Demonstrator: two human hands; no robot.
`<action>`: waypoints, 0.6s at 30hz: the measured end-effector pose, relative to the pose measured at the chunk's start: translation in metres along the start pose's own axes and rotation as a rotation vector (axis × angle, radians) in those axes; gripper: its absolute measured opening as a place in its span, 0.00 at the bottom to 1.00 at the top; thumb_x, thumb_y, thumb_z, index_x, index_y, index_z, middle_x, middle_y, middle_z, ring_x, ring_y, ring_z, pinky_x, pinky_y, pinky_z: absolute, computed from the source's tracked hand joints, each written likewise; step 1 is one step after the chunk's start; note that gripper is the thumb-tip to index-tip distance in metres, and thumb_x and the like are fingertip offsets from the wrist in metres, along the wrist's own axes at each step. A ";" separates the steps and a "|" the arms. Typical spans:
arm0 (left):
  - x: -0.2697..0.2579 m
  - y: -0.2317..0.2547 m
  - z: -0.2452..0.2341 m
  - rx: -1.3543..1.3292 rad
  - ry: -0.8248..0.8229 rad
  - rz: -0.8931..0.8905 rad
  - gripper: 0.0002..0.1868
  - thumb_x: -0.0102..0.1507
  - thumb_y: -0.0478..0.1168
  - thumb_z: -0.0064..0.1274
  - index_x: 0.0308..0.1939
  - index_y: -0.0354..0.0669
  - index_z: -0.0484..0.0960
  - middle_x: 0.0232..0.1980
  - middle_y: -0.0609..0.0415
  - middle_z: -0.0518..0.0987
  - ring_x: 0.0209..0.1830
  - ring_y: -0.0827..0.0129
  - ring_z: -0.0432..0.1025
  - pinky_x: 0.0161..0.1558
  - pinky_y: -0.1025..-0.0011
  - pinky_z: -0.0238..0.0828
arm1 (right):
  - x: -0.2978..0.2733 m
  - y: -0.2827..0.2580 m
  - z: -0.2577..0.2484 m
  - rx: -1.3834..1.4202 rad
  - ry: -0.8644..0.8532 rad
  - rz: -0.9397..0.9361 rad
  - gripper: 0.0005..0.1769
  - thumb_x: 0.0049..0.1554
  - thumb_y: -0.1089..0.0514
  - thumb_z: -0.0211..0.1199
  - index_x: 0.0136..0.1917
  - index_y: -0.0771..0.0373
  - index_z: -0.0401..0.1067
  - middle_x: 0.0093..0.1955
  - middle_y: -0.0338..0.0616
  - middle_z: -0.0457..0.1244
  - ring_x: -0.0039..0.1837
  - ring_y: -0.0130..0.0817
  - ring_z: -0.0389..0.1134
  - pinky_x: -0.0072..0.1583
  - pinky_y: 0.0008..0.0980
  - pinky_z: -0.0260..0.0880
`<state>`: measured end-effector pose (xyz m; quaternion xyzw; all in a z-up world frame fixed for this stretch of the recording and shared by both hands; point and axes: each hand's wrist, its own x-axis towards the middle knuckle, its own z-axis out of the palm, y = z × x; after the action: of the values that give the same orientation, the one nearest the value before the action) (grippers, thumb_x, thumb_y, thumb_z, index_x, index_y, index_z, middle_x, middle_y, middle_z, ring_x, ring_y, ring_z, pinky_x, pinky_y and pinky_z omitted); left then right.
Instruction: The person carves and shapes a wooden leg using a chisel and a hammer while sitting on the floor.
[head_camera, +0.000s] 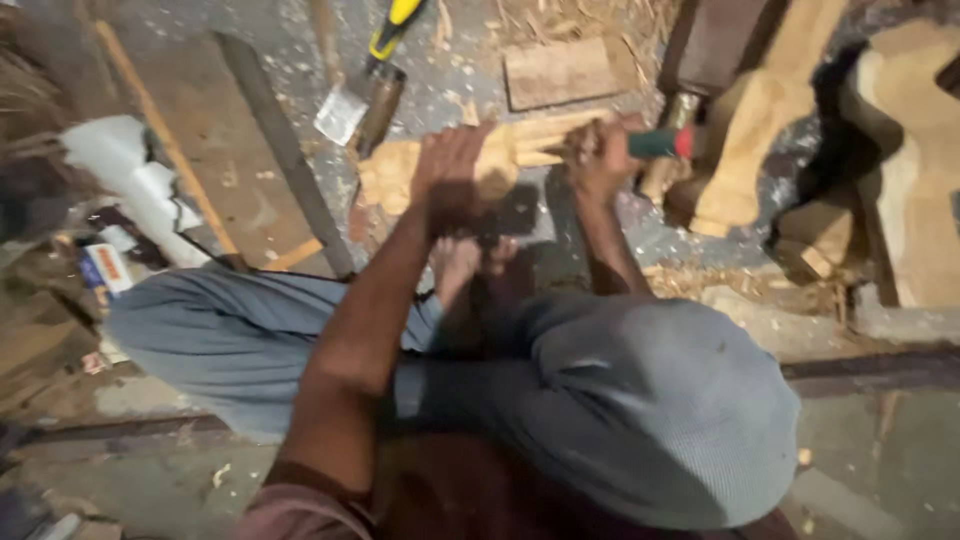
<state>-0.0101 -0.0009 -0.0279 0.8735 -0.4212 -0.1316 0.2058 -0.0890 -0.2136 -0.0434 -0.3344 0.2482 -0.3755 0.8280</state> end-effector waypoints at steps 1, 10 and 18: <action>-0.006 0.001 -0.004 0.002 -0.011 -0.010 0.50 0.57 0.54 0.67 0.79 0.44 0.64 0.62 0.45 0.75 0.64 0.53 0.68 0.64 0.51 0.58 | -0.005 -0.008 -0.007 -0.014 0.022 -0.082 0.10 0.62 0.60 0.57 0.40 0.55 0.58 0.27 0.37 0.54 0.26 0.29 0.53 0.30 0.32 0.56; -0.001 0.006 -0.027 -0.124 0.046 0.009 0.49 0.55 0.57 0.67 0.75 0.39 0.66 0.57 0.46 0.76 0.59 0.52 0.69 0.59 0.53 0.60 | 0.000 0.004 -0.037 -0.103 0.036 -0.065 0.10 0.61 0.63 0.58 0.42 0.56 0.58 0.28 0.38 0.54 0.27 0.29 0.54 0.31 0.34 0.58; 0.020 0.001 0.009 0.024 0.221 0.117 0.47 0.61 0.59 0.67 0.76 0.39 0.66 0.64 0.44 0.75 0.64 0.52 0.68 0.65 0.53 0.59 | 0.013 -0.017 -0.077 -0.154 0.209 0.073 0.10 0.62 0.56 0.56 0.40 0.61 0.63 0.30 0.43 0.60 0.29 0.32 0.59 0.34 0.40 0.67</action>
<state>-0.0027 -0.0196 -0.0368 0.8590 -0.4477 -0.0172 0.2478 -0.1395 -0.2604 -0.0834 -0.3468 0.3730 -0.3580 0.7826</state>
